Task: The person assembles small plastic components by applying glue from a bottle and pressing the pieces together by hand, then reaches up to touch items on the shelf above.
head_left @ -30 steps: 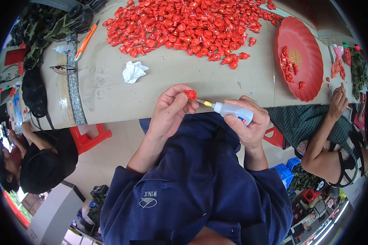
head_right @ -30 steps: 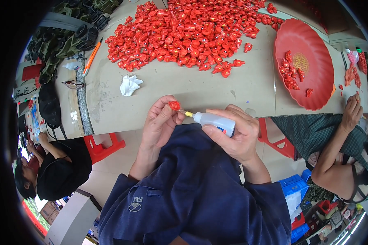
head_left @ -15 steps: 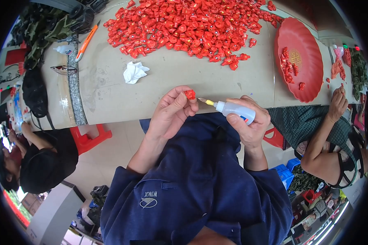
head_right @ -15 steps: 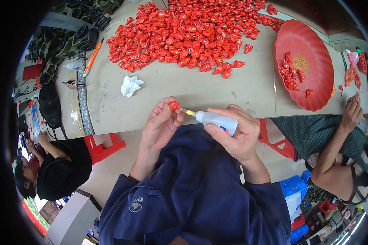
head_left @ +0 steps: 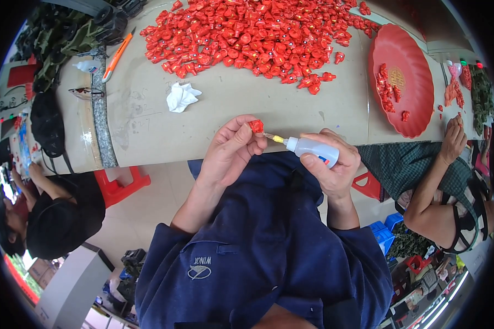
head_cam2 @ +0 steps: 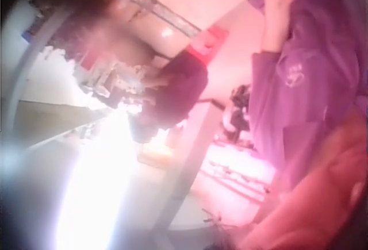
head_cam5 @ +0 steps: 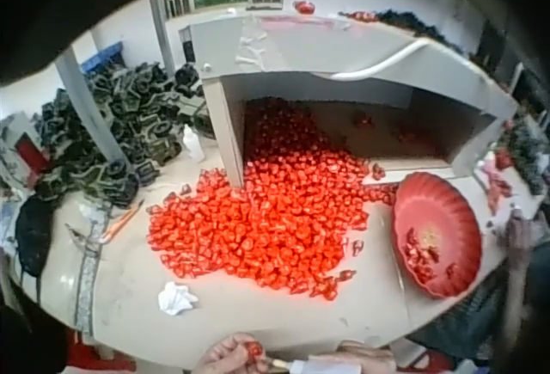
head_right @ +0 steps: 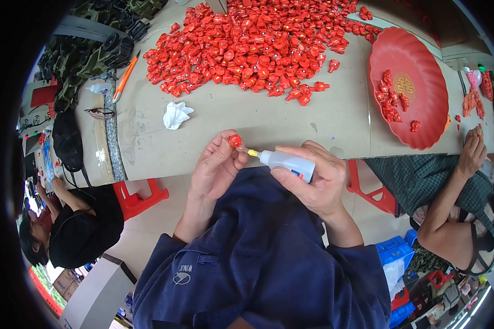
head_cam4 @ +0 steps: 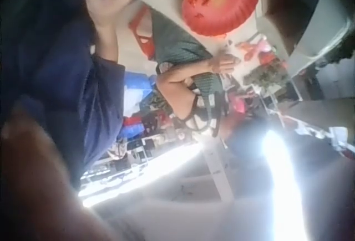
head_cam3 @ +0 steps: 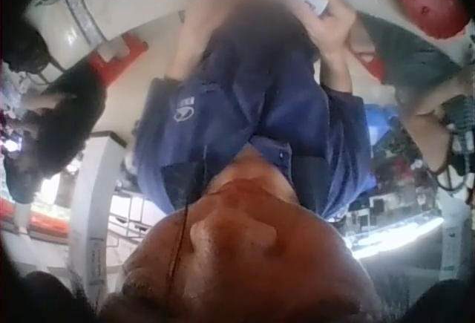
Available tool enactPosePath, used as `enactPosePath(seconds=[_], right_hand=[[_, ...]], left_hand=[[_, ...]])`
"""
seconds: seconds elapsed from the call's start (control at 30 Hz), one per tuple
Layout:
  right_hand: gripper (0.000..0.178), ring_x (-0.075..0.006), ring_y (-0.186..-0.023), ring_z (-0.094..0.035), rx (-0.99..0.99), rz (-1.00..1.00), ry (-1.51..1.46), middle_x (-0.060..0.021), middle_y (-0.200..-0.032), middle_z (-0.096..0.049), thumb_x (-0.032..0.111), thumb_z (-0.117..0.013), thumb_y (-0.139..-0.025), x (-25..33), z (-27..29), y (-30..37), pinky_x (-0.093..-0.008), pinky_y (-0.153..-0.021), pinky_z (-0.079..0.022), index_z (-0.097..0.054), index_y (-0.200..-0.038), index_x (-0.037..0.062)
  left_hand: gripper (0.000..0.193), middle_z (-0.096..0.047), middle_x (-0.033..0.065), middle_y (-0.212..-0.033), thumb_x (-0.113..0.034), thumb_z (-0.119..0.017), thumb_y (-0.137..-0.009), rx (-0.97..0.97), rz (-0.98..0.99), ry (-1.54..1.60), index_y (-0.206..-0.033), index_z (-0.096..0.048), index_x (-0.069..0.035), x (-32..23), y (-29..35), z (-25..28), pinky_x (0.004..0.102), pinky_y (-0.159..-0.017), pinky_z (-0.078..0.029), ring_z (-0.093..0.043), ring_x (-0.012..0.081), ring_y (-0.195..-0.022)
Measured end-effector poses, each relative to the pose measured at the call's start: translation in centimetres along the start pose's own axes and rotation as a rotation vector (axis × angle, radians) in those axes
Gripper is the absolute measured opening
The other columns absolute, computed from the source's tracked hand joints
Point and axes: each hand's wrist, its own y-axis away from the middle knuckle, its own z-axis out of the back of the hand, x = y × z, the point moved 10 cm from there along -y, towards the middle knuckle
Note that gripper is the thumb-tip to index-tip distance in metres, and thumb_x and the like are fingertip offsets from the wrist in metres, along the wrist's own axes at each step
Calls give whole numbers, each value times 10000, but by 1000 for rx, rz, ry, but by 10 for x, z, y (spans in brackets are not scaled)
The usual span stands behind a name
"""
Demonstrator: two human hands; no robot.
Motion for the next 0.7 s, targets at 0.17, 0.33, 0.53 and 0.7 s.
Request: enactPosePath(seconds=[0.17,0.33,0.53,0.7], right_hand=[[288,-133,-525,-495,-2,0,5,-85,-650,-592,36,-718,-643,-1,1,0,-235,-472,-373,-627,-909,-27],[292,-119,-540,-457,-47,-67,-1,-59,-616,-548,139,-707,-675,-6,4,2,-233,-488,-332,-633,-882,-53],[291,-122,-570,-512,-9,-35,-6,-81,-683,-592,39,-714,-657,-4,5,1,-227,-511,-387,-621,-923,-34],[348,-116,-693,-554,-114,-205,-133,-85,-811,-602,31,-703,-677,-21,5,-1,-225,-635,-435,-589,-999,-37]], left_hand=[[218,-580,84,-828,-181,-478,-899,-9,-4,-4,-1028,-522,-10,0,0,0,229,-626,-466,-568,138,-719],[217,-577,78,-834,-181,-479,-899,-7,0,-8,-1028,-523,-13,0,-1,0,231,-627,-466,-567,136,-722],[216,-571,67,-843,-187,-483,-898,8,5,5,-1029,-525,-21,-1,-1,-1,234,-628,-460,-566,138,-736],[215,-572,64,-845,-203,-490,-895,-1,32,26,-1013,-528,-28,-1,3,0,238,-627,-454,-563,141,-737]])
